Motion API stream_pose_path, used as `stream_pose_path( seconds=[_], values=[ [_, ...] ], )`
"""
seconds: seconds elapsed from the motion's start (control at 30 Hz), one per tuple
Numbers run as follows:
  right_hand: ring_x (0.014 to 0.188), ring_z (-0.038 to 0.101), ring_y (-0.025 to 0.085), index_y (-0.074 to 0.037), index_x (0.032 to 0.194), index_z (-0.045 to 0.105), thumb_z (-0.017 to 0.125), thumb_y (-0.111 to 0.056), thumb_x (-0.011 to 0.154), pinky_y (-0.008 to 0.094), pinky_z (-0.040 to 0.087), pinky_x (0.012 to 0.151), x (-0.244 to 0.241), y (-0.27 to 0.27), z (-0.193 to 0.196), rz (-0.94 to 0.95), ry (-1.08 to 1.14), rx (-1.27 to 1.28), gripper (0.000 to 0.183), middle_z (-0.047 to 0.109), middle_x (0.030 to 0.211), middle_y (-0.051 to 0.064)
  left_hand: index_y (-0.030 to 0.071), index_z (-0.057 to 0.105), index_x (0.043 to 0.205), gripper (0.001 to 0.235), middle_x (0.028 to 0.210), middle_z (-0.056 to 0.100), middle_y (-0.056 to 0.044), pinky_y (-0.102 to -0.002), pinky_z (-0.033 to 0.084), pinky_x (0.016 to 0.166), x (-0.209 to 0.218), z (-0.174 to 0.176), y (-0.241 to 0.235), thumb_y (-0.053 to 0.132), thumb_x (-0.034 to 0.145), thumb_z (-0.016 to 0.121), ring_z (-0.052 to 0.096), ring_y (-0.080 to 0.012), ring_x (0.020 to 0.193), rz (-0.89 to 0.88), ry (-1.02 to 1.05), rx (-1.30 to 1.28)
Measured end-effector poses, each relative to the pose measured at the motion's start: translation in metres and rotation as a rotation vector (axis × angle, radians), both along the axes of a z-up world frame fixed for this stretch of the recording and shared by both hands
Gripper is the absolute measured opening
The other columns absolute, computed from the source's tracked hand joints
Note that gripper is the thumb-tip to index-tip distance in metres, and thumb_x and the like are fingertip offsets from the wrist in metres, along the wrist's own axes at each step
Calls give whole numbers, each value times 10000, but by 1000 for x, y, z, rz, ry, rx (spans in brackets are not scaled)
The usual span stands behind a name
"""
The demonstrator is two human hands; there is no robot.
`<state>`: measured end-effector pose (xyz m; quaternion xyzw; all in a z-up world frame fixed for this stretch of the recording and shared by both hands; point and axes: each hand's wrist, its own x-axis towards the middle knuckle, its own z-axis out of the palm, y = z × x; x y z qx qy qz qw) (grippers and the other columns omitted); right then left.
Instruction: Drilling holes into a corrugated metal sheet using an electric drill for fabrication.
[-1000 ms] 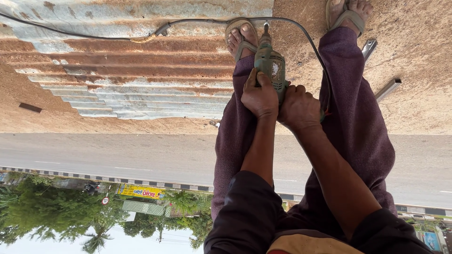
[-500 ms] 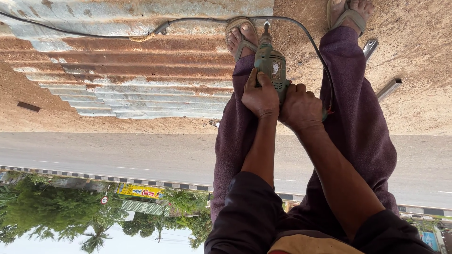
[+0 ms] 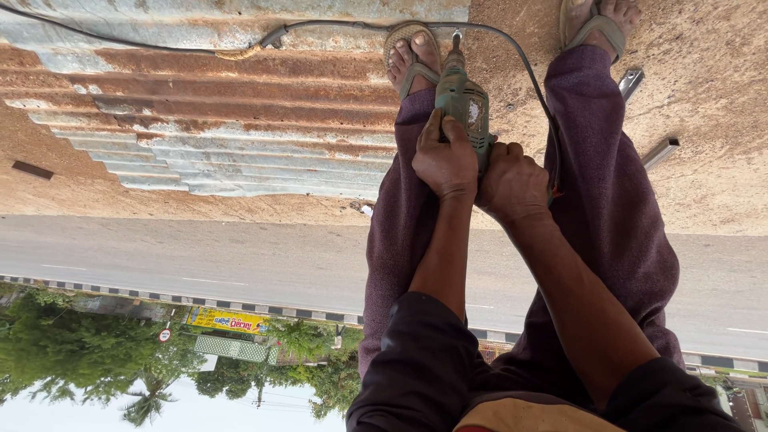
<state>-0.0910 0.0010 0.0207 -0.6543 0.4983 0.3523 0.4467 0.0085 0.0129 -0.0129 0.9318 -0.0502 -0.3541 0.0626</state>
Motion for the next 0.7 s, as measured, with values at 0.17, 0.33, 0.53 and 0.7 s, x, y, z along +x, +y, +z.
stream_pose_path(
  seconds=[0.17, 0.33, 0.53, 0.7],
  values=[
    [663, 726, 289, 57, 937, 650, 715, -479, 915, 430, 604, 530, -6, 0, 2, -2, 11, 8, 541, 646, 800, 205, -9, 740, 1211, 398, 1184, 746, -225, -411, 611, 917, -6, -1, 7, 265, 951, 615, 750, -347, 1059, 17, -22, -61],
    [655, 724, 299, 62, 949, 656, 731, -463, 895, 438, 601, 512, -3, -8, 6, 15, -9, -9, 533, 650, 801, 209, -2, 732, 1220, 417, 1177, 752, -213, -388, 620, 893, -6, -2, 8, 277, 937, 606, 763, -334, 1039, 36, -19, -28],
    [693, 709, 326, 50, 943, 654, 759, -393, 863, 443, 598, 553, -2, -20, -9, 44, -71, -98, 462, 649, 860, 208, -11, 713, 1228, 425, 1189, 755, -208, -388, 624, 917, -8, -11, 10, 276, 939, 591, 777, -318, 1069, 251, 2, -10],
    [672, 689, 306, 44, 931, 653, 780, -340, 867, 437, 583, 548, -3, -23, -11, 141, -101, -105, 410, 643, 835, 198, 11, 748, 1204, 406, 1151, 765, -203, -389, 611, 887, -6, -25, 14, 287, 942, 607, 768, -317, 1000, 115, -29, -23]
  ],
)
